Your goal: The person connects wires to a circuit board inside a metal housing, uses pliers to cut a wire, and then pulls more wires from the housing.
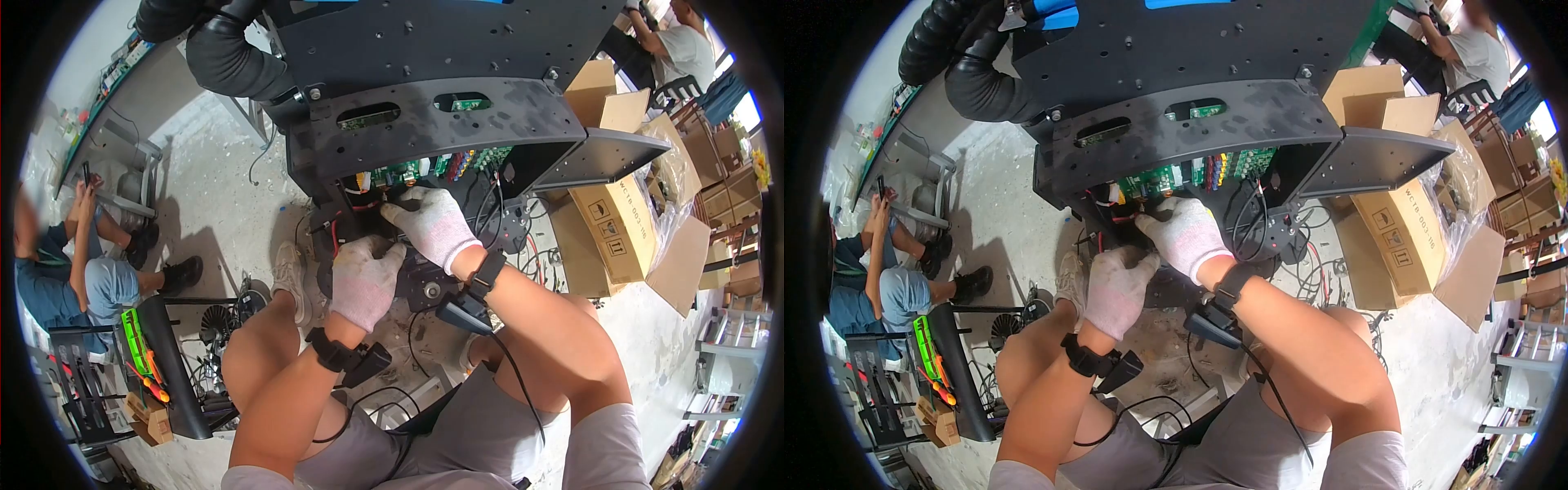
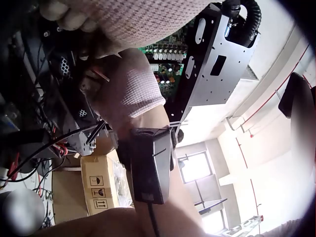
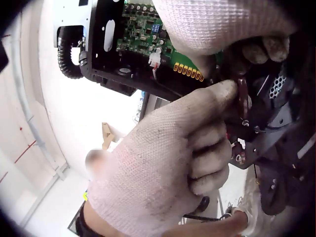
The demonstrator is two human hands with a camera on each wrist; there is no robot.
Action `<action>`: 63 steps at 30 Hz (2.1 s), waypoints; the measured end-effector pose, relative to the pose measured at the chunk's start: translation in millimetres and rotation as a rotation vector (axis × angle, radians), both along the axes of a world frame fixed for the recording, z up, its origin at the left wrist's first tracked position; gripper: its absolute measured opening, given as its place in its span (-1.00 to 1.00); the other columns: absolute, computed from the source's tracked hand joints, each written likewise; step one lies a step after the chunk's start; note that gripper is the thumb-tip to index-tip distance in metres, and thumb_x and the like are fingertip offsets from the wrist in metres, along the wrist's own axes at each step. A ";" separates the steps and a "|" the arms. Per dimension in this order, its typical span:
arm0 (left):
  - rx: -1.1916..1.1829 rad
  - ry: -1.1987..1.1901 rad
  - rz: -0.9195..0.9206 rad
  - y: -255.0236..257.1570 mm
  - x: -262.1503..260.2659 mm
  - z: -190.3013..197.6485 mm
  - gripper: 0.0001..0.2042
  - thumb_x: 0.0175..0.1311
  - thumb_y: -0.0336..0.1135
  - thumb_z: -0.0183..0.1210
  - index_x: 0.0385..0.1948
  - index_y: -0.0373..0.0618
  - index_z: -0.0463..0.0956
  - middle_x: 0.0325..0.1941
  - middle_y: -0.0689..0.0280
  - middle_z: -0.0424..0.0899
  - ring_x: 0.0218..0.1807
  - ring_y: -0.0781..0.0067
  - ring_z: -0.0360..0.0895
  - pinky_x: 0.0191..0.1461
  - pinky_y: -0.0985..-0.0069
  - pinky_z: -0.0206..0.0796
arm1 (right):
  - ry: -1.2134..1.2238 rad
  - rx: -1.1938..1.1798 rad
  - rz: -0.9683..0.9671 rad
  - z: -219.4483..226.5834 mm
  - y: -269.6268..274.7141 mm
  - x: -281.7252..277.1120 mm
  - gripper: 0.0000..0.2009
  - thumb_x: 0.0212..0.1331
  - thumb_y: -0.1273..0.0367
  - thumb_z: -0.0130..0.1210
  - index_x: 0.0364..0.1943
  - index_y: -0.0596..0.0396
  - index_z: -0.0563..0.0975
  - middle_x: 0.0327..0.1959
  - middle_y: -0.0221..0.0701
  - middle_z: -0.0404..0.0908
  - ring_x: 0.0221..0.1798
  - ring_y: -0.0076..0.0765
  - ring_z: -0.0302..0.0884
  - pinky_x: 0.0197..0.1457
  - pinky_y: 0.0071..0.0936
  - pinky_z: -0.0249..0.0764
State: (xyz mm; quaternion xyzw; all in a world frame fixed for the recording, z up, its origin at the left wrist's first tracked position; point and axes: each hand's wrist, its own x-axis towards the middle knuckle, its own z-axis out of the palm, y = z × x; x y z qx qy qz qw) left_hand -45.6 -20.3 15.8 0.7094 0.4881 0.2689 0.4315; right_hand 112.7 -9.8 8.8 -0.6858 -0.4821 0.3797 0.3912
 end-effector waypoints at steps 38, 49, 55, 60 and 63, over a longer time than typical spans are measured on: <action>0.134 -0.076 -0.416 -28.0 -12.4 -30.5 -0.57 0.15 -0.49 0.27 0.12 -0.29 0.52 0.10 -0.05 0.63 0.18 -0.07 0.55 0.30 0.25 0.40 | -0.629 0.622 0.775 33.4 -80.6 22.2 -0.68 0.13 0.08 0.27 -0.38 0.04 0.55 -0.48 -0.30 0.55 -0.41 -0.02 0.60 -0.35 -0.18 0.52; -1.364 -1.083 -0.271 -12.3 1.2 -36.5 -0.82 0.45 -0.29 0.05 -0.19 -0.19 0.56 -0.48 0.40 0.53 -0.53 0.62 0.42 -0.46 0.62 0.25 | -0.450 0.308 0.238 43.9 -73.7 34.3 -0.61 0.16 0.07 0.29 -0.54 0.12 0.57 -0.53 -0.14 0.60 -0.38 0.06 0.64 -0.34 -0.18 0.53; -0.681 -0.463 -0.176 -28.2 10.9 8.2 -0.76 0.49 -0.27 0.00 -0.32 -0.19 0.58 -0.54 0.50 0.44 -0.59 0.72 0.27 -0.53 0.66 0.06 | -0.024 -0.126 0.219 23.5 -71.8 42.8 -0.72 0.21 0.22 0.23 -0.38 0.22 0.66 -0.43 -0.04 0.68 -0.32 0.07 0.69 -0.21 -0.18 0.60; -0.119 -0.003 -0.147 -27.0 -28.0 26.4 -0.71 0.48 -0.30 -0.01 -0.22 -0.35 0.63 -0.31 0.05 0.72 -0.23 0.26 0.66 -0.09 0.36 0.45 | -0.237 0.226 0.408 15.4 -75.3 35.4 -0.84 0.11 0.41 0.16 -0.32 0.22 0.66 -0.44 -0.03 0.61 -0.36 0.07 0.65 -0.25 -0.17 0.57; 0.331 0.235 -0.062 -28.6 -71.9 73.5 -0.75 0.51 -0.32 -0.02 -0.20 -0.29 0.61 -0.35 -0.02 0.68 -0.24 -0.09 0.63 -0.09 0.19 0.44 | -0.023 0.069 0.270 18.5 -78.0 25.8 -0.77 0.24 0.34 0.14 -0.33 0.30 0.64 -0.52 -0.02 0.62 -0.44 -0.06 0.65 -0.31 -0.21 0.49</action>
